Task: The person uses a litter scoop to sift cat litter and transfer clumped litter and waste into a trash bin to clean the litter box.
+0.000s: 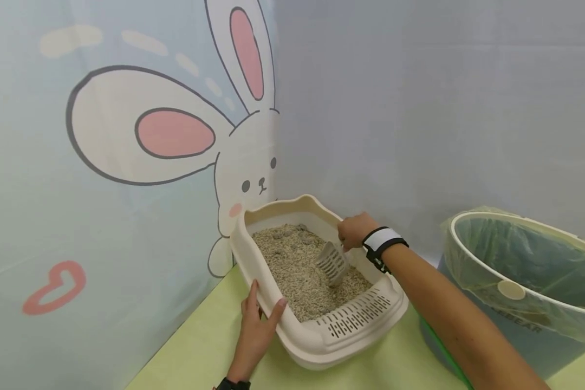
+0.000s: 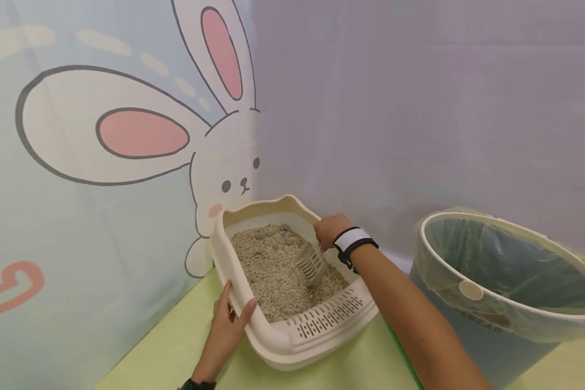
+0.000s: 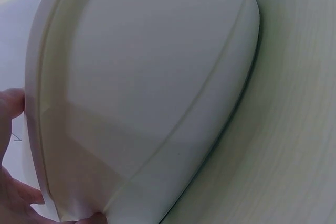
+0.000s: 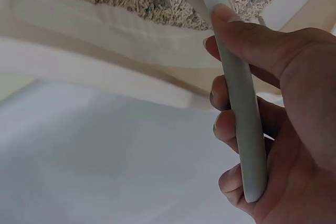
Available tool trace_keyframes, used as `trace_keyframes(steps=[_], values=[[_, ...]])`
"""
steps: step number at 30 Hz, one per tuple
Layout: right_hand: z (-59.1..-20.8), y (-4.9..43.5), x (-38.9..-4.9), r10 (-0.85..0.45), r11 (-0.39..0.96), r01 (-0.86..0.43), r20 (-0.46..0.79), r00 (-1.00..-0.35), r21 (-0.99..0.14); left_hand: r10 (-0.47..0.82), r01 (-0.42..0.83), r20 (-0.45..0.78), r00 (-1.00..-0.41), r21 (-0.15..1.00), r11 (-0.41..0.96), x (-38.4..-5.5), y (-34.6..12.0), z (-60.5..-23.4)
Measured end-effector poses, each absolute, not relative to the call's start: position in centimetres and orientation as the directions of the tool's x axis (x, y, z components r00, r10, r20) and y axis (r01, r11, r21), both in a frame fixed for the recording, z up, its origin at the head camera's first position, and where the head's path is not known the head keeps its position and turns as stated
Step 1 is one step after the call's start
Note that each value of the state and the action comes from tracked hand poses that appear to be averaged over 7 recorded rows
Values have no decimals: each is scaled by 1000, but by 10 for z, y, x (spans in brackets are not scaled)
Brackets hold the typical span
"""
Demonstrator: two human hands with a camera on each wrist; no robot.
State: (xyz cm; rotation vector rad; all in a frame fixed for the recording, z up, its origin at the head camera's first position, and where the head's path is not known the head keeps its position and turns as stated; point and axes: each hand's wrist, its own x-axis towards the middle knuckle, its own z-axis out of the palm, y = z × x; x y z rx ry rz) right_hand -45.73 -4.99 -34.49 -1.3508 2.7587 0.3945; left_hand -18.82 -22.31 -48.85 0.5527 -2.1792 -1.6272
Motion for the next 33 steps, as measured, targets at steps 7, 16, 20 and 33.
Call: trace_keyframes(steps=[7,16,20,33], values=[[-355,-54,-458,-772,606,-795,-215,-598,31,-509,-93,54,-859,961,259,-189,-223,-489],[-382,-84,-447,-829,546,-829,-218,-514,-121,-510,-102,40,-859,963,247,-189,-223,-489],[-393,-100,-440,-864,497,-849,-190,-465,-181,-508,-88,57,-859,962,257,-190,-224,-488],[-421,-83,-444,-925,362,-788,-87,-370,-498,-509,-104,39,-860,963,250,-188,-222,-488]])
